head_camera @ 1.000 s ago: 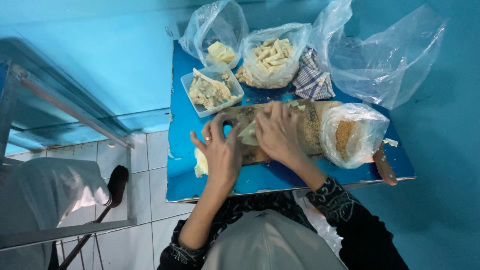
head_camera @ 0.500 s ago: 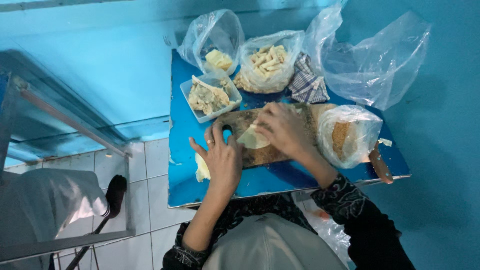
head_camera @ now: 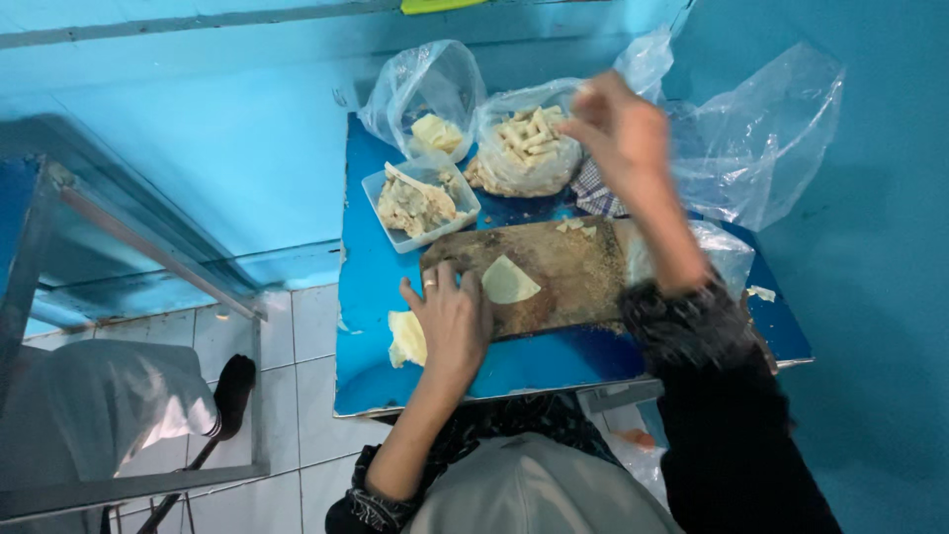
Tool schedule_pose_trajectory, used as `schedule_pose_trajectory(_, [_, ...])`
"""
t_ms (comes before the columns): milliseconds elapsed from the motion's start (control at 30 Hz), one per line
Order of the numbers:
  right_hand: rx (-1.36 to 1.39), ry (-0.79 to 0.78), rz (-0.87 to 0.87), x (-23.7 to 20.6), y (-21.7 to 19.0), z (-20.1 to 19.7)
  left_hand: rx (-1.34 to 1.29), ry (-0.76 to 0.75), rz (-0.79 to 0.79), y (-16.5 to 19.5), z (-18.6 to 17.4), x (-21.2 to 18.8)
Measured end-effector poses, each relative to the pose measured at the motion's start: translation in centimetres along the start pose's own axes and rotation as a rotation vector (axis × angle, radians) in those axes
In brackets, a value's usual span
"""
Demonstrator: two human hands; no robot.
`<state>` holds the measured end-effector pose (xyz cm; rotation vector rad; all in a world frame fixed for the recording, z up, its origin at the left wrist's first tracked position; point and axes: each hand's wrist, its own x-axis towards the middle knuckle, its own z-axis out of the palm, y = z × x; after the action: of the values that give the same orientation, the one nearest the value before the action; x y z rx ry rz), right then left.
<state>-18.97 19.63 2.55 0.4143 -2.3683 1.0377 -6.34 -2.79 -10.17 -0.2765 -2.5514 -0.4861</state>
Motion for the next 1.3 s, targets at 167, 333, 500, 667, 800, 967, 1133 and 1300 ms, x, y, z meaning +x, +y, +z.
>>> schedule_pose_trajectory(167, [-0.454,-0.219,0.172,-11.7,0.7,-8.3,-0.084,0.036,0.059,-0.5,0.8,1.1])
schedule_pose_trajectory(333, [-0.516,-0.311,0.01,-15.9,5.3,-7.2,-0.348,-0.03,-0.016,0.7,1.0,2.3])
schedule_pose_trajectory(500, [-0.438,-0.372,0.01,-17.6,7.9,-6.7,-0.56,-0.038,-0.06,4.7,0.7,4.8])
schedule_pose_trajectory(667, [-0.447,-0.386,-0.004,-19.1,8.0,-8.2,-0.835,-0.074,-0.042,8.1,0.1,5.5])
schedule_pose_trajectory(800, [-0.465,-0.308,0.053,-19.1,8.3,-8.1,-0.678,-0.009,0.034,7.0,-0.8,3.6])
schedule_pose_trajectory(967, [-0.317,-0.033,0.223,-18.6,7.7,-8.5,-0.305,-0.032,0.03,4.2,-1.1,0.1])
schedule_pose_trajectory(1133, [0.158,-0.001,0.216,-17.3,3.7,-3.5,-0.213,0.022,0.026,2.9,-0.9,-1.6])
schedule_pose_trajectory(1300, [0.31,-0.257,0.127,-17.1,-0.7,6.8,-0.207,0.045,0.024,2.1,-1.3,-1.7])
